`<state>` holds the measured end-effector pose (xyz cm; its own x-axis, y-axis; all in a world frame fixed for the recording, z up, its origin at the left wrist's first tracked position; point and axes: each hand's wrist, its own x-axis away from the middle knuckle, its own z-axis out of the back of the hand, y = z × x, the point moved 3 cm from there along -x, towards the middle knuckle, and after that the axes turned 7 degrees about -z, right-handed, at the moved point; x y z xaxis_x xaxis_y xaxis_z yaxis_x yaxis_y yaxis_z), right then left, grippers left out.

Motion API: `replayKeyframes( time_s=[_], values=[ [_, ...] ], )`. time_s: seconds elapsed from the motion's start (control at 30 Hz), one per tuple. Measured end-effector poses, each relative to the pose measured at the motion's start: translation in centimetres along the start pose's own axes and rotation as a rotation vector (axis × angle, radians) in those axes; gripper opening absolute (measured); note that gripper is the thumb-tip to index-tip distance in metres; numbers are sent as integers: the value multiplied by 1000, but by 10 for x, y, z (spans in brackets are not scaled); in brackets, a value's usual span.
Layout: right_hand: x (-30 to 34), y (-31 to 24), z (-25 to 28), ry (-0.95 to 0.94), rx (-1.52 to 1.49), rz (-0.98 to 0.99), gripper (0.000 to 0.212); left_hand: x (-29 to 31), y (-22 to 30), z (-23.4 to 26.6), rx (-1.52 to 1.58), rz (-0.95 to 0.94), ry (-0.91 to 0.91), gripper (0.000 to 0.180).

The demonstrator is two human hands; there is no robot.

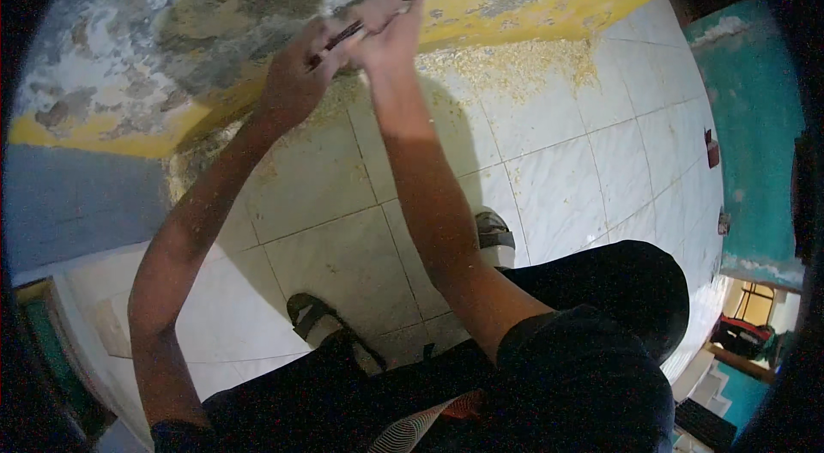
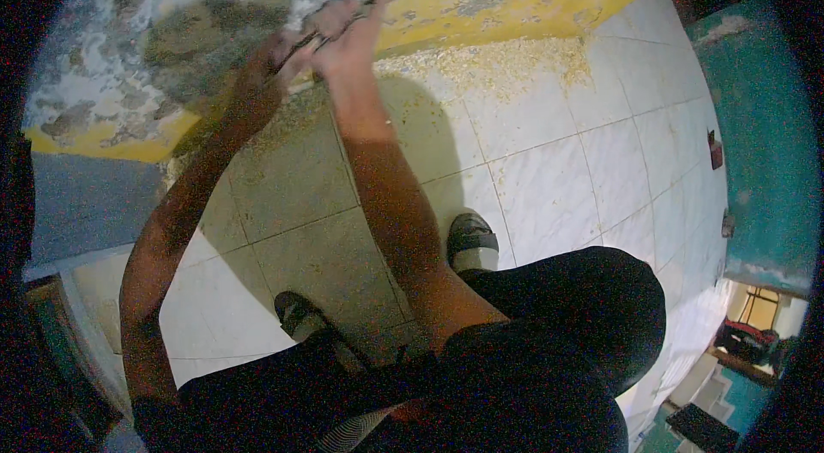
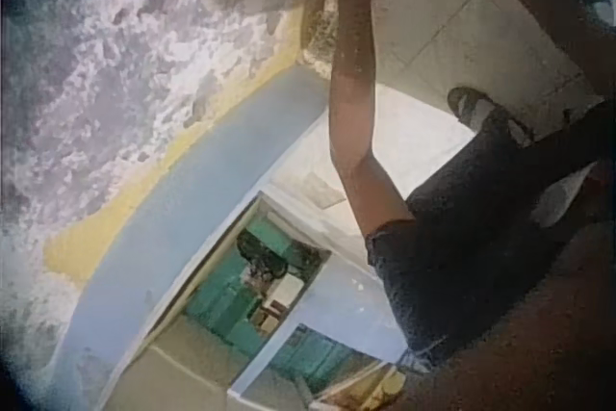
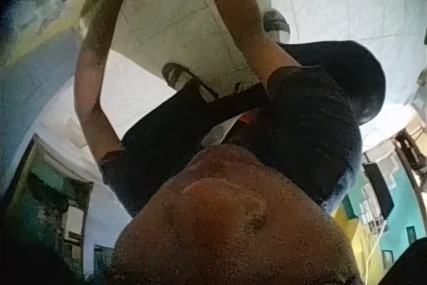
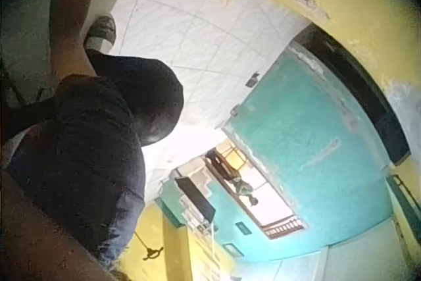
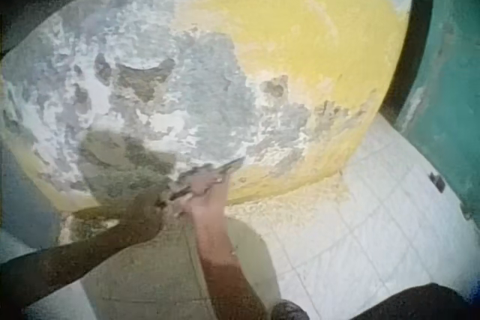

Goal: The person uses a metal scraper to remove old yellow paint from a ceiling. They work systematically across the surface, scraping away the paint to reveal the underlying plaster. The person occasionally pauses to wipe the tool or adjust their grip.

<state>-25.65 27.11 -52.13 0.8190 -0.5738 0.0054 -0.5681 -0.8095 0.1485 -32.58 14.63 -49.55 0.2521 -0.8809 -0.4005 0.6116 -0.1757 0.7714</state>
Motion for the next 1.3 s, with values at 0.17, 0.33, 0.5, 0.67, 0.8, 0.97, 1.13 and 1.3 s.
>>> replayKeyframes(
  time_s=[0.17, 0.33, 0.5, 0.67, 0.8, 0.97, 1.13, 1.3],
  values=[
    [23, -7, -13, 124, 139, 78, 54, -11, 17, -20, 137, 135, -124, 18],
    [62, -4, 28, 225, 308, 15, 47, 38, -18, -23, 90, 214, -346, 28],
    [62, -1, 47, 229, 386, -50, 39, 10, -16, -20, 157, 482, -184, 46],
    [44, -2, 58, 380, 718, 364, 32, -37, -26, -70, 414, 444, -203, 45],
    [48, -10, 52, 447, 1051, 698, 36, -33, -54, -97, 201, 276, -22, 42],
    [60, -20, 30, 305, 1088, 317, 43, -18, -43, -106, 43, 148, 232, 40],
    [54, -23, 54, 346, 991, 250, 44, -18, -43, -109, 71, 177, 163, 41],
    [57, -18, 43, 337, 996, 245, 46, -9, -64, -112, -79, 171, 248, 38]
  ],
)
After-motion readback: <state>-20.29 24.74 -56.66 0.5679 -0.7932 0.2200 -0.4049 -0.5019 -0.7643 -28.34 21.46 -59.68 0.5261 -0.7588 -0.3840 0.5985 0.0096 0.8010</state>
